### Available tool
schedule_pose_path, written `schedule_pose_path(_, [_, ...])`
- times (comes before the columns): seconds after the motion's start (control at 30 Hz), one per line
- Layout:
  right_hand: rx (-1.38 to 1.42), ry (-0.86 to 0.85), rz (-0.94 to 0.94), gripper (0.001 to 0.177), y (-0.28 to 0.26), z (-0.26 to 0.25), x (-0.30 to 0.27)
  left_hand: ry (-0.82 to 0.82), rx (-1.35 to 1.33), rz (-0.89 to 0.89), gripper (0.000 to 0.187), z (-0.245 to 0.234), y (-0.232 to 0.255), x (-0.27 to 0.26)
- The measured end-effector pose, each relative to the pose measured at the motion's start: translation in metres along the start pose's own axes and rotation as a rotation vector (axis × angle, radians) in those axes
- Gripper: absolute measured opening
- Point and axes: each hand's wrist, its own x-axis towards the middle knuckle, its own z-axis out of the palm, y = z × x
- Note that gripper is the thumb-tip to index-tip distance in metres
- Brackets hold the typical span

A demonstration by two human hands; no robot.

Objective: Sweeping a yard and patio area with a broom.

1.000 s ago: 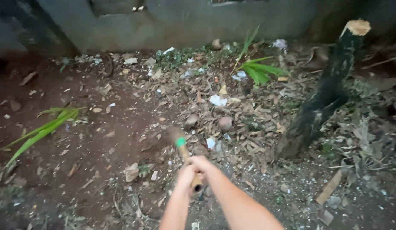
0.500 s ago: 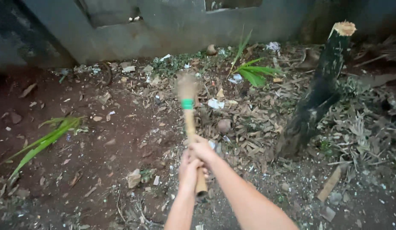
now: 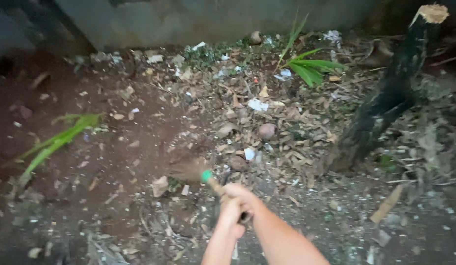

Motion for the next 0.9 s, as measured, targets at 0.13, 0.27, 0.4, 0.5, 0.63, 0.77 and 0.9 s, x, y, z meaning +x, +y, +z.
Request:
schedule_pose_path(0.13, [-0.141, 0.343, -0.073, 0.024, -0.039, -0.089, -0.031, -0.319, 0.095, -0.038, 0.011, 0.073, -0.013, -0.013])
schedule_pose_path(0.27, [-0.273, 0.698, -0.156, 0.033, -0.040, -0.201, -0.043, -0.549, 0.205, -0.052, 0.018, 0.120, -0.027, -0.020])
schedule_pose_path(0.4, [-0.269, 0.953, -0.425, 0.025, -0.082, -0.181, -0.104, -0.630, 0.158, -0.131, 0.043, 0.126, -0.008, -0.062])
schedule_pose_path(0.5, [-0.061, 0.792, -0.487, 0.018, -0.126, -0.153, -0.143, -0.699, 0.095, -0.090, 0.057, 0.138, 0.006, -0.089])
schedule_pose_path(0.63, [-0.101, 0.547, -0.390, 0.016, -0.145, -0.110, -0.131, -0.529, -0.062, 0.059, 0.060, 0.137, 0.020, -0.122])
schedule_pose_path(0.77, [0.056, 0.208, -0.159, 0.015, -0.111, -0.036, -0.107, -0.207, -0.107, 0.256, 0.071, 0.107, 0.027, -0.145])
schedule_pose_path(0.9, [-0.073, 0.281, -0.151, 0.016, -0.053, -0.014, -0.091, -0.016, -0.099, 0.226, 0.076, 0.052, -0.005, -0.100])
